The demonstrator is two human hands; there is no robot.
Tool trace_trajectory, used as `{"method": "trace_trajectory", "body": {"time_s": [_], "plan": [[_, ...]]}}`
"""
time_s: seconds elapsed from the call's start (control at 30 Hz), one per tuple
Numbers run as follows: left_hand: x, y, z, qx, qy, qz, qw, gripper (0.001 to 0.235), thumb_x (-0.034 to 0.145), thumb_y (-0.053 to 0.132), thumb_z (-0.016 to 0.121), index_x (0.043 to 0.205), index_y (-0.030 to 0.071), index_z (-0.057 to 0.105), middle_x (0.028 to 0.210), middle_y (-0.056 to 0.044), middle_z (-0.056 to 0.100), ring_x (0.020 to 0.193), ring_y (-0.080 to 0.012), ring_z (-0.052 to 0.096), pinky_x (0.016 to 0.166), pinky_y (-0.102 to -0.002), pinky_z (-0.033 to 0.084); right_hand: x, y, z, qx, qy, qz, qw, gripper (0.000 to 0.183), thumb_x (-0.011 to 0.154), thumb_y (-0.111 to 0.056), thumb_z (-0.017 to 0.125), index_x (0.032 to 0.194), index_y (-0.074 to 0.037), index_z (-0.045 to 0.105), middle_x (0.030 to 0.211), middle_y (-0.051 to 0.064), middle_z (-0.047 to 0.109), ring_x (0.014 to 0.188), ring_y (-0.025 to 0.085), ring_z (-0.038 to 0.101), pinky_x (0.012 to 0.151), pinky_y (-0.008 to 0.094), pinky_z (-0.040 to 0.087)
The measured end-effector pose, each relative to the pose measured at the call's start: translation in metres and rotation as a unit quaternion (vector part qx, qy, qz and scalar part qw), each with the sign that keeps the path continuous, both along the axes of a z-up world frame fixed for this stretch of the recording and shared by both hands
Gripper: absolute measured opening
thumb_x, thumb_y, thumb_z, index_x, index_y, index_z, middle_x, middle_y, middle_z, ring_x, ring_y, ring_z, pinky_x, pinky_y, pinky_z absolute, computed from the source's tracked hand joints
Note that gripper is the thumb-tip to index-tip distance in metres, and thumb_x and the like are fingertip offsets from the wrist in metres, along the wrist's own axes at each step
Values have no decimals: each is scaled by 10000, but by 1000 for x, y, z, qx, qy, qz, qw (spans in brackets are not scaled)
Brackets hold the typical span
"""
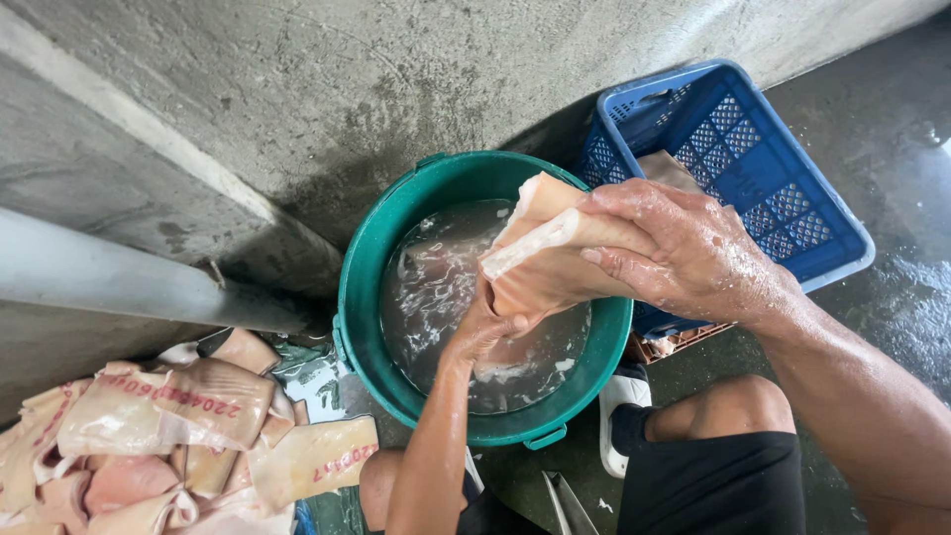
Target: The person repeatedly washes large flat pieces of raw meat in a green bucket of water, then places them into a blue basket. The person handles the meat by hand, submerging and rubbing each piece before transferring it.
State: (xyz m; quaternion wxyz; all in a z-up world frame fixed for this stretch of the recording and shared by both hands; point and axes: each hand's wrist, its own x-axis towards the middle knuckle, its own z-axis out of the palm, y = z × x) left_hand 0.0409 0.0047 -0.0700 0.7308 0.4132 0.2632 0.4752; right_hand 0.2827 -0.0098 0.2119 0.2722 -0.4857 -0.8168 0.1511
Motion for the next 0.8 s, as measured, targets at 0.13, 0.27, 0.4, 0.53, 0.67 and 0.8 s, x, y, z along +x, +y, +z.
{"method": "trace_trajectory", "body": {"time_s": [0.13, 0.27, 0.4, 0.53, 0.67, 0.8], "plan": [[35, -15, -8, -248, -275, 43, 928, 1301, 510, 514, 962, 1569, 134, 308, 1568, -86, 413, 1459, -334, 377, 1160, -648, 350, -6, -2, 10, -8, -27, -49, 998, 504, 849, -347, 775, 1266, -93, 646, 1218, 134, 724, 1057, 330, 717, 853, 432, 567], [67, -25, -10, -195, -476, 69, 855, 1304, 511, 651, 928, 1561, 109, 375, 1590, -132, 429, 1469, -393, 359, 1142, -684, 361, -9, -1, 19, -5, 55, -5, 998, 478, 898, -284, 774, 1298, -78, 614, 1187, 134, 718, 1102, 338, 709, 891, 421, 568], [75, -25, -21, -115, -456, 15, 882, 1149, 621, 465, 975, 1573, 157, 411, 1571, -70, 488, 1483, -335, 410, 1168, -632, 384, 4, -3, 23, 25, 31, -43, 998, 494, 842, -242, 820, 1269, -77, 634, 1153, 142, 725, 1067, 334, 700, 867, 419, 557], [69, -21, -46, -168, -344, 9, 924, 926, 719, 144, 893, 1518, 116, 425, 1463, -89, 544, 1398, -344, 481, 1131, -603, 400, 23, -4, 13, -42, 107, -27, 993, 503, 859, -251, 809, 1285, -79, 603, 1135, 101, 745, 999, 242, 761, 826, 367, 598], [64, -21, -62, -213, -250, 95, 940, 798, 764, -15, 751, 1498, 15, 441, 1426, -137, 575, 1373, -329, 517, 1183, -470, 426, 45, -10, -4, 54, 25, -66, 996, 541, 796, -205, 848, 1270, -61, 630, 1093, 128, 746, 975, 321, 697, 890, 455, 526], [67, -18, -50, -238, -158, 105, 953, 751, 772, -63, 692, 1480, -1, 450, 1360, -180, 590, 1303, -344, 552, 1135, -489, 446, 79, -13, -26, 2, 81, -125, 989, 524, 813, -211, 837, 1266, -60, 621, 1129, 136, 732, 1056, 314, 722, 888, 377, 564]]}}
